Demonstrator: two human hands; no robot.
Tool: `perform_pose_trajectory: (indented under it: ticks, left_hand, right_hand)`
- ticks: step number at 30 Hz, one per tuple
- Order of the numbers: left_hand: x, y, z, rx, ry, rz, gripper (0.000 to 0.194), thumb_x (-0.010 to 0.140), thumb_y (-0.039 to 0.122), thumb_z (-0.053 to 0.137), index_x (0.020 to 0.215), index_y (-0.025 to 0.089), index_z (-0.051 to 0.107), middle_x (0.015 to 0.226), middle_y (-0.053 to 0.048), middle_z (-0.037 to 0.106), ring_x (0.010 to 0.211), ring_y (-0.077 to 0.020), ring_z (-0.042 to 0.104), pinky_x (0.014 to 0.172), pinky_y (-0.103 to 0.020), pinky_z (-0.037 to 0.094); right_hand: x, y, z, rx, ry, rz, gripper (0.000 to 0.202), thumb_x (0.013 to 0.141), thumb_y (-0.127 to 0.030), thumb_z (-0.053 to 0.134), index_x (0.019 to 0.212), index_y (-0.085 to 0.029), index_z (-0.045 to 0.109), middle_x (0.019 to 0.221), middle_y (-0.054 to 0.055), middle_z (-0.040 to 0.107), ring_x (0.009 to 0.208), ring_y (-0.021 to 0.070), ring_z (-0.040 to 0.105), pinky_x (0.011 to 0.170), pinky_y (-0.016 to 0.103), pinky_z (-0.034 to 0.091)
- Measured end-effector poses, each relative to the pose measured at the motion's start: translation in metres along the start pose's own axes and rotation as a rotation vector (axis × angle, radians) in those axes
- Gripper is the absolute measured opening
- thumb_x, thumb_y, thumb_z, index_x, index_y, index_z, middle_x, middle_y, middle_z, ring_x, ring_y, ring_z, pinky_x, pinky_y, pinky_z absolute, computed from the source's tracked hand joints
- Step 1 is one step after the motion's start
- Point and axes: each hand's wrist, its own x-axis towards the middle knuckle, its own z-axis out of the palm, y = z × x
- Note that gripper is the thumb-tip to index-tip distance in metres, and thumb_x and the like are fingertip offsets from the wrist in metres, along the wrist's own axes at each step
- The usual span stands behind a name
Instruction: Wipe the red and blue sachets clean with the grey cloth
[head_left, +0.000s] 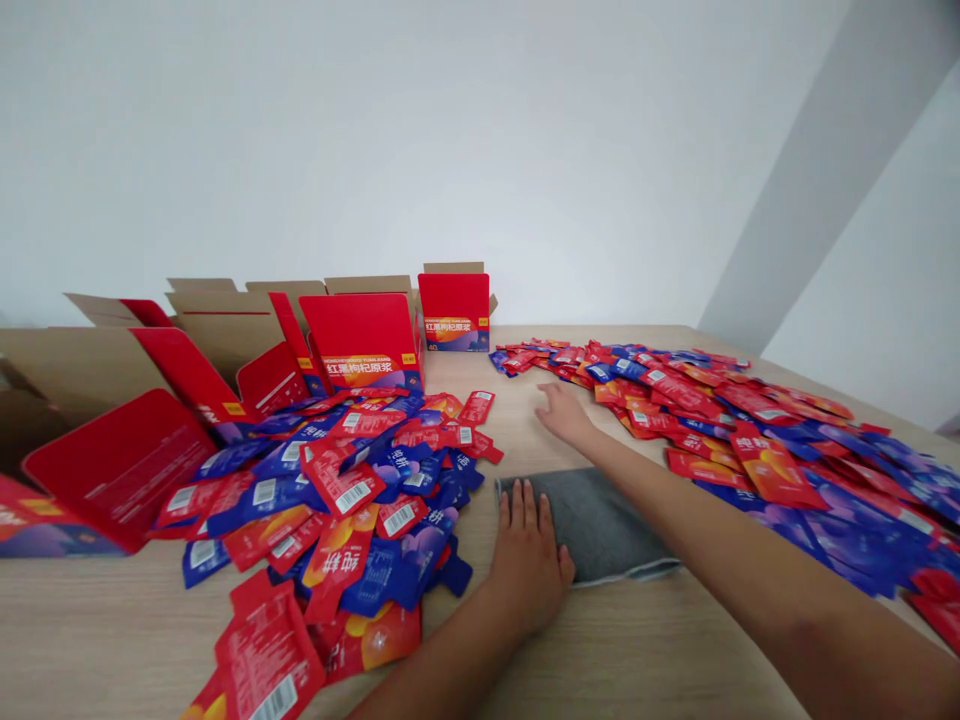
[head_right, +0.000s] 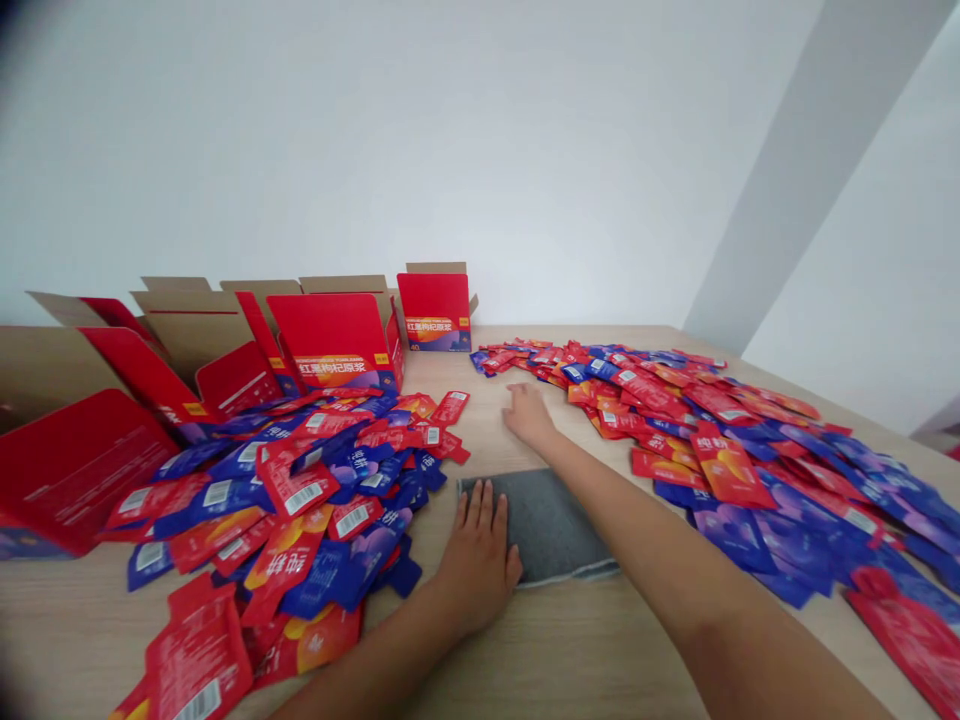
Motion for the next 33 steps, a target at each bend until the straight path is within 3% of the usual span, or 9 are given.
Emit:
perform_pose_trajectory:
  ticks: [4,6,11,15,19,24,27,30,33]
  left_hand:
    - [0.005,0.002,0.0,-0.025,-0.009,-0.004,0.067,0.087,0.043,0.03,0.139,0.001,0.032,0.148,-0.022,0.022,0.138,-0.0342,0.015,0.111,-0.052,0.017]
    - [0.006,0.002,0.0,-0.03,-0.019,-0.007,0.066,0.088,0.043,0.03,0.139,0.001,0.031,0.148,-0.022,0.021,0.138,-0.0341,0.013,0.111,-0.051,0.016]
    - [0.007,0.002,0.001,-0.043,-0.019,-0.007,0.067,0.088,0.044,0.029,0.14,0.002,0.03,0.149,-0.022,0.018,0.138,-0.0344,0.011,0.111,-0.051,0.016]
    - [0.007,0.001,0.002,-0.03,-0.02,0.0,0.067,0.088,0.044,0.027,0.14,0.002,0.029,0.149,-0.021,0.018,0.138,-0.0341,0.011,0.111,-0.051,0.016]
    - [0.008,0.001,0.002,-0.001,-0.019,0.007,0.067,0.088,0.044,0.027,0.141,0.002,0.029,0.149,-0.019,0.019,0.139,-0.0336,0.012,0.112,-0.051,0.015]
    - [0.008,0.001,0.001,-0.038,-0.014,0.006,0.067,0.088,0.043,0.028,0.14,0.001,0.03,0.149,-0.021,0.02,0.138,-0.0344,0.013,0.111,-0.051,0.017]
    - [0.008,0.002,0.0,-0.034,0.002,-0.002,0.067,0.087,0.043,0.03,0.139,0.001,0.031,0.148,-0.021,0.021,0.138,-0.034,0.015,0.111,-0.049,0.017]
    - [0.008,0.002,0.0,-0.003,0.01,-0.011,0.067,0.088,0.043,0.031,0.14,0.001,0.03,0.147,-0.022,0.023,0.138,-0.0333,0.017,0.111,-0.05,0.016]
    - [0.008,0.002,0.0,0.012,0.016,-0.013,0.068,0.087,0.046,0.034,0.143,0.008,0.026,0.148,-0.021,0.023,0.137,-0.0371,0.015,0.108,-0.056,0.014]
  right_hand:
    - [-0.014,0.076,-0.019,-0.171,0.098,0.145,0.056,0.075,-0.013,0.045,0.129,-0.002,0.042,0.139,0.026,0.035,0.132,0.0368,0.023,0.104,0.056,0.017]
    - [-0.016,0.106,-0.026,-0.365,0.124,0.232,0.055,0.078,-0.014,0.041,0.132,-0.003,0.039,0.141,0.026,0.034,0.131,0.0353,0.025,0.102,0.053,0.023]
    - [-0.002,0.138,-0.033,-0.709,0.053,0.221,0.051,0.087,-0.026,0.034,0.136,-0.011,0.039,0.137,0.018,0.043,0.123,0.0297,0.038,0.097,0.046,0.03]
    - [0.008,0.13,-0.033,-0.747,0.016,0.231,0.049,0.089,-0.036,0.034,0.134,-0.018,0.045,0.128,0.017,0.052,0.113,0.033,0.046,0.089,0.048,0.034]
    - [0.01,0.12,-0.038,-0.749,-0.009,0.221,0.044,0.09,-0.026,0.03,0.126,-0.02,0.055,0.122,0.02,0.053,0.107,0.0333,0.048,0.085,0.046,0.036]
    - [-0.005,0.099,-0.046,-0.727,-0.03,0.148,0.045,0.092,-0.026,0.027,0.129,-0.018,0.052,0.111,0.018,0.058,0.102,0.0282,0.051,0.085,0.039,0.038]
    - [-0.045,0.067,-0.041,-0.573,-0.046,-0.038,0.045,0.092,-0.025,0.028,0.131,-0.019,0.05,0.103,0.013,0.061,0.097,0.0239,0.053,0.087,0.035,0.039]
    - [-0.109,0.027,-0.031,-0.419,-0.128,-0.287,0.045,0.09,-0.023,0.032,0.132,-0.025,0.048,0.109,0.009,0.061,0.099,0.022,0.052,0.088,0.033,0.039]
    - [-0.164,-0.006,-0.029,-0.454,-0.202,-0.353,0.041,0.088,-0.028,0.04,0.125,-0.025,0.055,0.115,0.011,0.059,0.1,0.0253,0.052,0.087,0.038,0.041]
